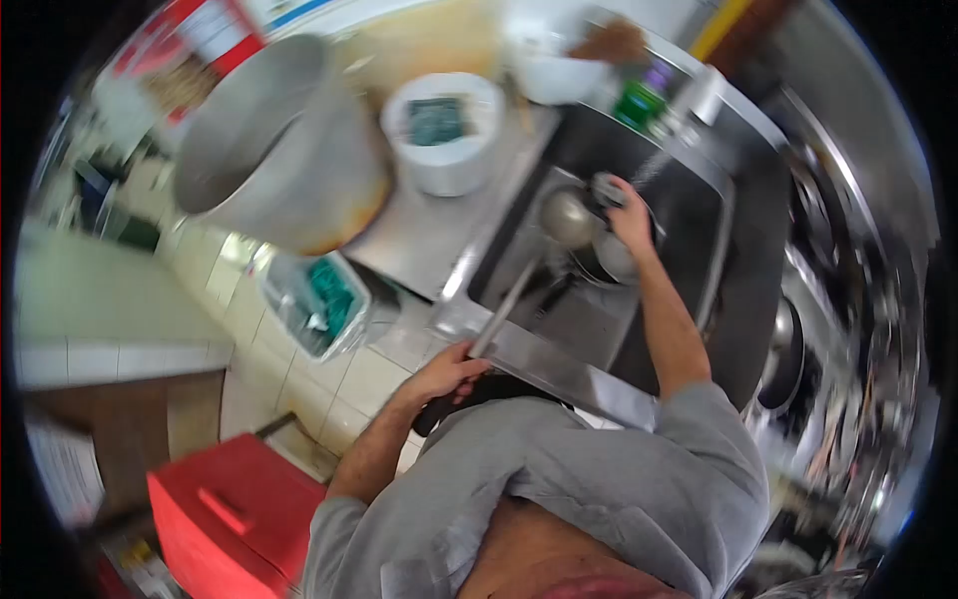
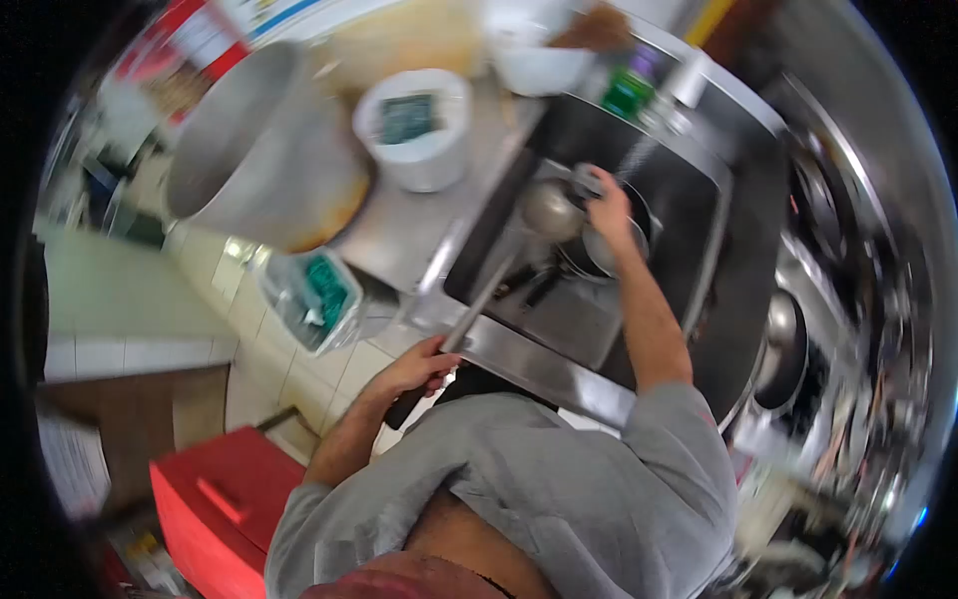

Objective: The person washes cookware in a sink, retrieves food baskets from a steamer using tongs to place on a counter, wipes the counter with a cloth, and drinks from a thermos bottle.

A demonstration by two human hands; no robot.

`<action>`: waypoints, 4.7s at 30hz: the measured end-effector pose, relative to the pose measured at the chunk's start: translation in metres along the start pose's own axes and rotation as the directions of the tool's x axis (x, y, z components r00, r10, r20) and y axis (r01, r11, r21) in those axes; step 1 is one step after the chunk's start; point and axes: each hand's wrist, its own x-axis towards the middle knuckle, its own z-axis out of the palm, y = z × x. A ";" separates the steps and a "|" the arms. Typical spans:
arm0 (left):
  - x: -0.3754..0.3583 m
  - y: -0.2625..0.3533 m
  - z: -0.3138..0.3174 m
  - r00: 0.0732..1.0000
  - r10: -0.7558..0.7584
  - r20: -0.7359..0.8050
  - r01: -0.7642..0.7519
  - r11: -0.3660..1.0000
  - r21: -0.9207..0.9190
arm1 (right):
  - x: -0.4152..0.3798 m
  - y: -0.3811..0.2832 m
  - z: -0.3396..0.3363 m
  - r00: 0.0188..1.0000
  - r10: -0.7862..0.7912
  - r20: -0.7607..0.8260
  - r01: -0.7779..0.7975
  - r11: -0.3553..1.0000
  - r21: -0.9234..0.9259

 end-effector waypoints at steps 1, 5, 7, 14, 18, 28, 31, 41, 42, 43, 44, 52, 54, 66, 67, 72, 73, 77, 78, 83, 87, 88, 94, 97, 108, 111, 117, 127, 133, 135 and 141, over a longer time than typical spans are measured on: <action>0.004 0.003 0.004 0.998 -0.042 0.048 0.040 0.998 0.038 | -0.009 -0.004 -0.001 0.999 0.019 -0.028 -0.020 1.000 -0.020; -0.004 0.014 0.009 0.994 -0.101 0.040 0.097 0.991 0.096 | -0.029 0.040 0.029 0.870 -0.493 0.003 0.476 0.836 -0.273; -0.008 0.014 0.008 0.995 -0.103 0.018 0.100 0.988 0.120 | -0.046 0.030 0.032 0.864 -0.466 0.190 0.500 0.756 -0.422; -0.013 0.005 -0.013 0.994 0.101 -0.044 -0.042 0.715 0.697 | -0.023 -0.006 0.002 0.417 -0.446 0.792 0.905 0.280 -0.319; 0.016 -0.028 -0.032 0.962 0.264 -0.072 -0.075 0.507 0.859 | 0.010 0.001 0.021 0.271 -0.428 0.862 0.962 0.159 -0.223; 0.010 -0.027 0.009 0.959 0.248 -0.134 -0.081 0.698 0.711 | 0.027 0.143 0.098 0.993 0.115 0.035 -0.077 0.835 -0.545; 0.022 -0.027 0.004 0.951 0.288 -0.109 -0.079 0.571 0.817 | 0.007 0.140 0.092 0.971 0.109 0.212 0.043 0.795 -0.605; 0.057 -0.005 -0.037 0.991 0.103 0.084 -0.117 0.372 0.921 | 0.069 0.043 0.057 -0.321 -0.581 0.748 0.947 -0.173 0.272; 0.043 0.006 -0.034 0.993 0.120 -0.005 -0.043 0.390 0.920 | 0.072 0.053 0.056 -0.322 -0.580 0.748 0.946 -0.172 0.274; 0.032 0.012 -0.033 0.985 0.137 -0.101 0.036 0.410 0.911 | 0.074 0.068 0.057 -0.155 -0.614 0.774 0.988 -0.075 0.138; 0.031 0.010 -0.030 0.984 0.142 -0.105 0.037 0.417 0.908 | 0.081 0.081 0.054 -0.074 -0.612 0.787 0.996 -0.013 0.083; 0.033 0.008 -0.020 0.957 0.286 -0.040 -0.085 0.412 0.907 | 0.037 0.153 0.065 0.967 -0.245 0.076 0.237 0.735 -0.635; 0.030 0.002 -0.015 0.946 0.322 -0.045 -0.113 0.456 0.883 | 0.011 0.162 0.076 0.999 -0.036 0.032 0.048 0.693 -0.720; 0.033 0.039 0.011 0.990 0.002 -0.140 0.085 0.789 0.609 | 0.005 0.061 0.152 0.937 0.317 -0.144 -0.343 0.769 -0.539; 0.034 0.044 0.012 0.991 -0.013 -0.134 0.091 0.794 0.602 | 0.002 0.061 0.153 0.917 0.390 -0.089 -0.380 0.779 -0.499; 0.049 0.037 0.019 0.991 0.045 -0.127 0.055 0.725 0.687 | -0.045 0.043 0.130 0.874 0.416 -0.252 -0.464 0.868 -0.176; 0.056 0.041 0.024 0.990 0.069 -0.123 0.032 0.741 0.671 | -0.058 0.030 0.129 0.769 0.509 -0.386 -0.531 0.846 0.055; 0.102 0.037 0.025 0.985 0.174 -0.006 -0.104 0.616 0.781 | -0.051 0.049 0.096 0.628 0.778 -0.009 -0.303 0.255 0.918; 0.097 0.066 0.046 0.999 0.003 -0.044 0.030 0.676 0.736 | -0.037 0.073 0.084 0.663 0.699 0.268 -0.344 -0.034 0.938; 0.114 0.063 0.084 0.873 0.486 0.037 -0.194 0.277 0.941 | -0.006 0.095 0.018 0.612 0.790 0.018 -0.198 0.131 0.971; 0.161 0.063 0.081 0.885 0.466 -0.010 -0.147 0.299 0.943 | -0.052 0.052 0.069 0.610 0.786 -0.100 -0.167 0.250 0.954; 0.171 0.064 0.078 0.899 0.434 -0.062 -0.139 0.416 0.899 | -0.067 0.043 0.092 0.624 0.762 -0.174 -0.105 0.303 0.947; 0.118 0.061 0.059 0.991 -0.014 0.130 -0.020 0.965 0.261 | -0.051 0.043 0.050 0.623 0.782 0.011 -0.235 0.174 0.956; 0.114 0.054 0.053 0.995 0.004 0.101 -0.033 0.957 0.288 | -0.046 0.046 0.051 0.584 0.711 -0.390 -0.117 0.550 0.827; 0.094 0.063 0.074 0.997 0.071 -0.026 -0.054 0.910 0.411 | -0.011 0.026 -0.020 0.797 -0.243 -0.553 0.075 0.948 -0.309; 0.089 0.061 0.069 0.995 0.082 -0.051 -0.052 0.899 0.435 | 0.022 0.036 -0.034 0.911 -0.061 -0.408 0.013 0.993 -0.119; 0.083 0.081 0.053 0.996 0.057 -0.063 -0.019 0.876 0.481 | 0.031 0.026 -0.031 0.949 -0.068 -0.307 0.095 0.993 0.074; 0.061 0.073 0.045 1.000 0.011 0.027 -0.026 0.794 0.607 | 0.087 0.033 -0.100 0.751 0.008 0.661 -0.104 0.989 0.106; 0.059 0.067 0.049 0.997 -0.024 0.076 -0.023 0.827 0.562 | 0.043 0.087 -0.098 0.875 0.142 0.462 -0.444 0.614 0.653; 0.058 0.067 0.050 0.995 -0.053 0.079 0.001 0.835 0.551 | 0.032 0.106 -0.091 0.886 0.250 0.390 -0.453 0.650 0.611; 0.067 0.065 0.056 0.999 0.007 0.045 -0.027 0.886 0.462 | 0.003 0.126 -0.058 0.896 0.209 0.391 -0.389 -0.049 0.920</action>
